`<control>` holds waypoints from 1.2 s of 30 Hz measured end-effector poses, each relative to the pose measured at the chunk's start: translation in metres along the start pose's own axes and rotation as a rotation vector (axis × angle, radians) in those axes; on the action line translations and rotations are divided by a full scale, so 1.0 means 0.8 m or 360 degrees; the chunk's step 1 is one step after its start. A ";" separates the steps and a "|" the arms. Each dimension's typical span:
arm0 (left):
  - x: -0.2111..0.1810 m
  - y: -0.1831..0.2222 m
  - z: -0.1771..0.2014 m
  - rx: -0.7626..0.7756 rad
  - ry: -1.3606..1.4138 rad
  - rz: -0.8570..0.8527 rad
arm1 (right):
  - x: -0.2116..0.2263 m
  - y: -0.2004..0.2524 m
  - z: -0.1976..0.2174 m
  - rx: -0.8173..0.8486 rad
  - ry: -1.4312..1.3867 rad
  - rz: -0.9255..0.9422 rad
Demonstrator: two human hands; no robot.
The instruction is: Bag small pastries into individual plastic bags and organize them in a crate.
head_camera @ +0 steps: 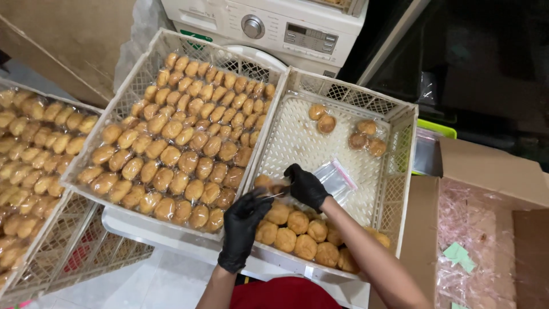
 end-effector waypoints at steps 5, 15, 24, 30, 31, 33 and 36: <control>0.016 -0.006 0.003 0.0231 -0.0202 -0.0529 | 0.056 0.038 0.110 -0.0179 -0.0531 -0.0292; 0.050 0.025 -0.062 0.0282 -0.0281 -0.0697 | 0.046 0.156 0.180 -0.0888 -0.0216 0.0615; 0.062 0.048 -0.081 0.0540 -0.0568 -0.0574 | 0.035 0.190 0.198 -0.0722 -0.0796 0.0187; 0.070 0.048 -0.076 0.0500 -0.0534 -0.0609 | 0.025 0.203 0.202 -0.0692 -0.0635 0.0597; 0.062 0.051 -0.077 0.0547 -0.0572 -0.0564 | 0.025 0.204 0.204 -0.0680 -0.0695 0.0512; 0.058 0.051 -0.077 0.0594 -0.0610 -0.0522 | 0.025 0.205 0.208 -0.0669 -0.0754 0.0429; 0.065 0.049 -0.069 0.0706 -0.0621 -0.1199 | 0.022 0.207 0.214 -0.0537 -0.0719 0.0330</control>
Point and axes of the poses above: each hand's wrist, its own y-axis away from the middle knuckle, its own z-axis out of the back of the hand, x = y × z, the point moved 1 cm from there along -y, towards the middle knuckle, and after that the axes turned 15 degrees about -x, right-handed, at the moved point
